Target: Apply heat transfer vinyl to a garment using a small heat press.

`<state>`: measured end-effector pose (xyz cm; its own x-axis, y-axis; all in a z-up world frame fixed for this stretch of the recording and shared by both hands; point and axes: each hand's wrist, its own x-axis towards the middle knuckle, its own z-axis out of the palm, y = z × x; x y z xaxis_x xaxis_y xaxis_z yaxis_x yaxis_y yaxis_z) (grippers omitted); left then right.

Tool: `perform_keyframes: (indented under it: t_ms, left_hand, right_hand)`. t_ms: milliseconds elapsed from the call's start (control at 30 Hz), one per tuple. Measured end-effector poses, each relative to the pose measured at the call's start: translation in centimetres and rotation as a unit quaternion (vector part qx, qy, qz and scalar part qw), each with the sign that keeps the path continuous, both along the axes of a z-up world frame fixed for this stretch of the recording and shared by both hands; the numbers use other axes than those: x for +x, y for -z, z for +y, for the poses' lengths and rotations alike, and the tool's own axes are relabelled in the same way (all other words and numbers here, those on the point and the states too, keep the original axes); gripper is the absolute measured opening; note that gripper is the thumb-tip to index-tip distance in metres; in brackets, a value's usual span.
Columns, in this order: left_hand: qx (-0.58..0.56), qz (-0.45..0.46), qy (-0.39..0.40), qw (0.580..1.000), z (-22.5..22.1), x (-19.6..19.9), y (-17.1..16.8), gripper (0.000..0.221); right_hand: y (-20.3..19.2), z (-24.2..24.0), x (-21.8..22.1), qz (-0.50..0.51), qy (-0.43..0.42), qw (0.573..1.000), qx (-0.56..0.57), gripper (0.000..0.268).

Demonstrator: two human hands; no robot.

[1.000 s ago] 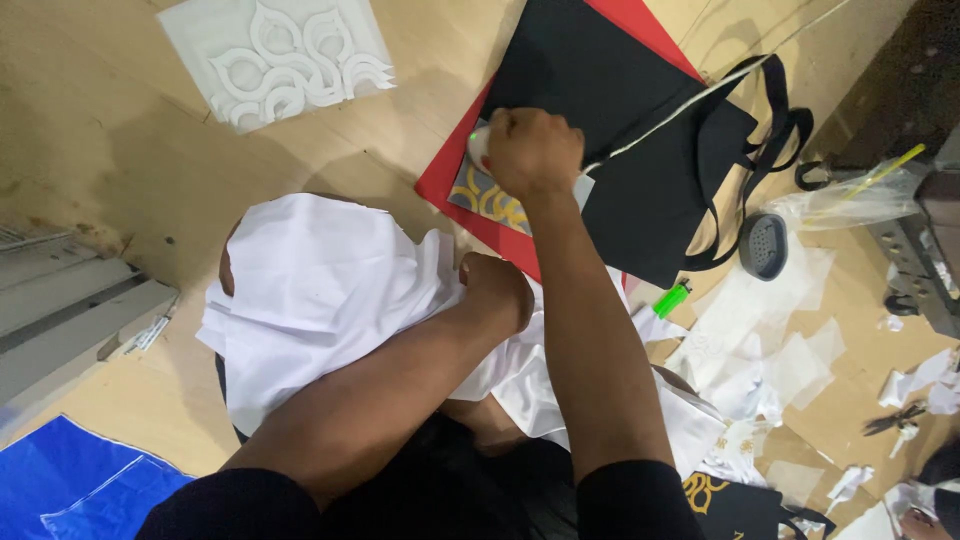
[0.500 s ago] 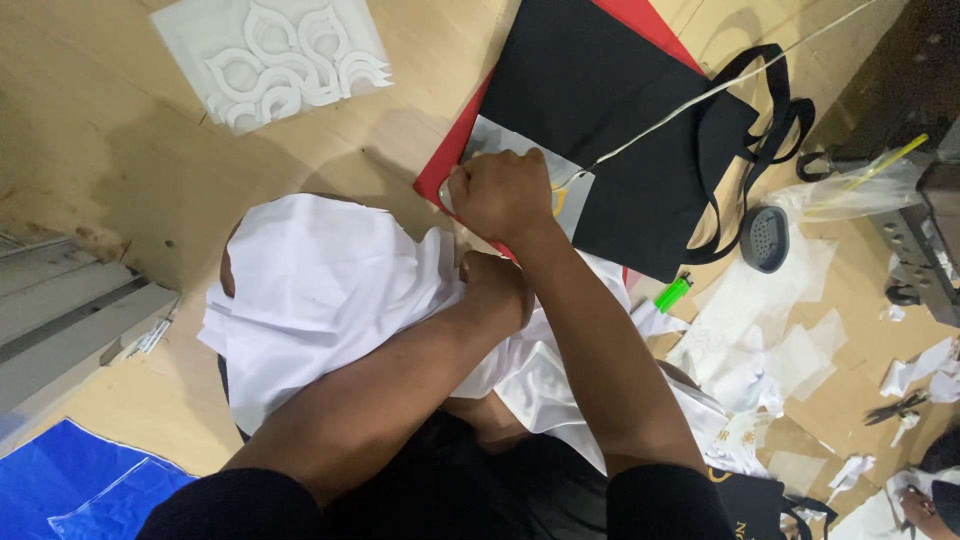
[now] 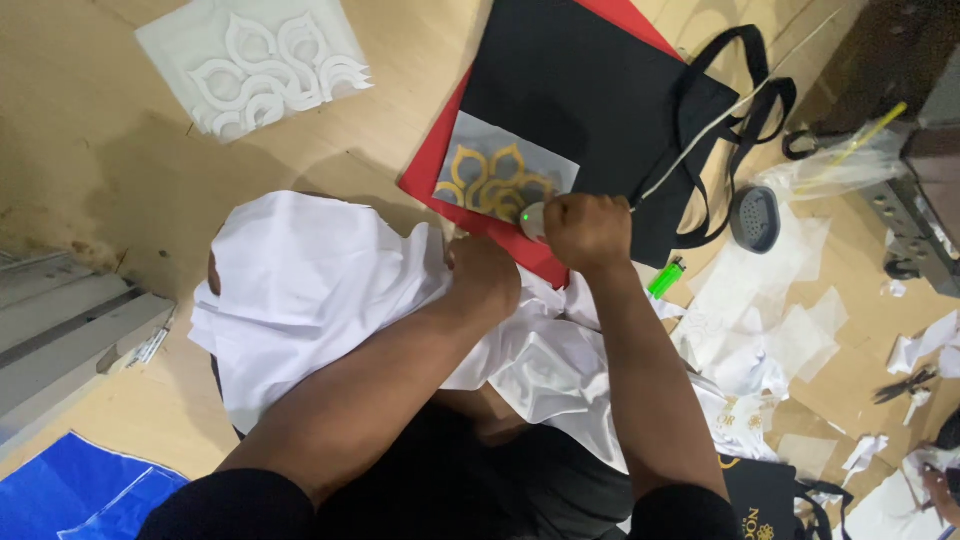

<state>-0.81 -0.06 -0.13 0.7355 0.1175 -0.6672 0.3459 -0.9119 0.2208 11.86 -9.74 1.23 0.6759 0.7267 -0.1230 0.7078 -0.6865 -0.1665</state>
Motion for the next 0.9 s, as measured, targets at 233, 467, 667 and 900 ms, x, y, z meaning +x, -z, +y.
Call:
perform_keyframes:
  t_ms: [233, 467, 667, 900]
  left_hand:
    - [0.041, -0.035, -0.014, 0.998, 0.5, 0.4, 0.7, 0.059]
    - [0.062, 0.005, 0.005, 0.998, 1.4, 0.5, -0.8, 0.068]
    - [0.067, 0.016, 0.005, 0.998, 1.4, 1.0, -1.8, 0.071]
    - [0.052, 0.0, -0.006, 0.999, 0.9, 0.6, -0.9, 0.044]
  right_hand:
    - [-0.7, -3.3, 1.0, 0.028, 0.045, 0.998, 0.027, 0.028]
    - [11.2, -20.8, 12.1, -0.119, -0.002, 0.991, 0.056, 0.03]
    - [-3.8, -20.4, 12.2, -0.241, 0.417, 0.876, 0.012, 0.039]
    - [-3.0, -25.9, 16.8, -0.25, 0.337, 0.907, -0.043, 0.044]
